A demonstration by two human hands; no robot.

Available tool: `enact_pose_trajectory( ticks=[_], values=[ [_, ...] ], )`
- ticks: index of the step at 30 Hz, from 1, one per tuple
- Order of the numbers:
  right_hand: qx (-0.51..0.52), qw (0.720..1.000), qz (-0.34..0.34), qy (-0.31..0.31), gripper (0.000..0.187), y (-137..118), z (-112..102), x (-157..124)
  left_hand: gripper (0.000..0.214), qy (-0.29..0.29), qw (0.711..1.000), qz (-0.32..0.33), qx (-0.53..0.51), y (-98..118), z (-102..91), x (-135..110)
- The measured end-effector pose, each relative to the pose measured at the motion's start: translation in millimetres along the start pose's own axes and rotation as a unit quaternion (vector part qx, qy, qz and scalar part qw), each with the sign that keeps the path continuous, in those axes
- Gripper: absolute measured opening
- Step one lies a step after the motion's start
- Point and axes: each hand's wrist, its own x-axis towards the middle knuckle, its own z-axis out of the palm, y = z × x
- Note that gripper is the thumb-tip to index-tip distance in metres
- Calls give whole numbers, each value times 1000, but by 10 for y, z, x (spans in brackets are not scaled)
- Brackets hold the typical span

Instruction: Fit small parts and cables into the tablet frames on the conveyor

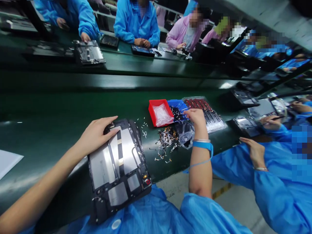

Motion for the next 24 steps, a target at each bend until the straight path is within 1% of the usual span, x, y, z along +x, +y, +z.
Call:
enact_pose_trajectory(
  ticks=[3,6,8,10,13,15,18,20,21,23,24],
  values=[
    [60,998,-22,3,30,-18,22,-148,55,25,998,1,-59,13,-19,-24],
    [98,994,-41,21,30,-7,182,-279,49,67,985,21,-158,111,-56,-101],
    [105,992,-43,49,22,12,317,-305,42,88,971,55,-216,204,-75,-168],
    [105,989,-36,93,14,31,415,-272,36,98,959,87,-250,284,-81,-224],
    [118,980,-16,157,11,46,421,-171,31,103,952,103,-270,331,-66,-262],
    [145,974,-2,172,13,32,340,-128,29,106,950,97,-277,320,-56,-257],
    [201,969,8,146,21,-58,191,-187,28,115,946,83,-293,294,-58,-240],
    [236,965,5,113,26,-175,159,-337,27,118,943,78,-301,301,-63,-242],
    [253,964,0,88,26,-252,181,-446,27,116,942,79,-304,315,-62,-250],
    [280,960,-14,21,24,-437,307,-722,27,103,941,83,-312,368,-48,-282],
    [304,950,-30,-59,23,-541,402,-878,27,95,939,83,-321,403,-34,-303]
  ],
)
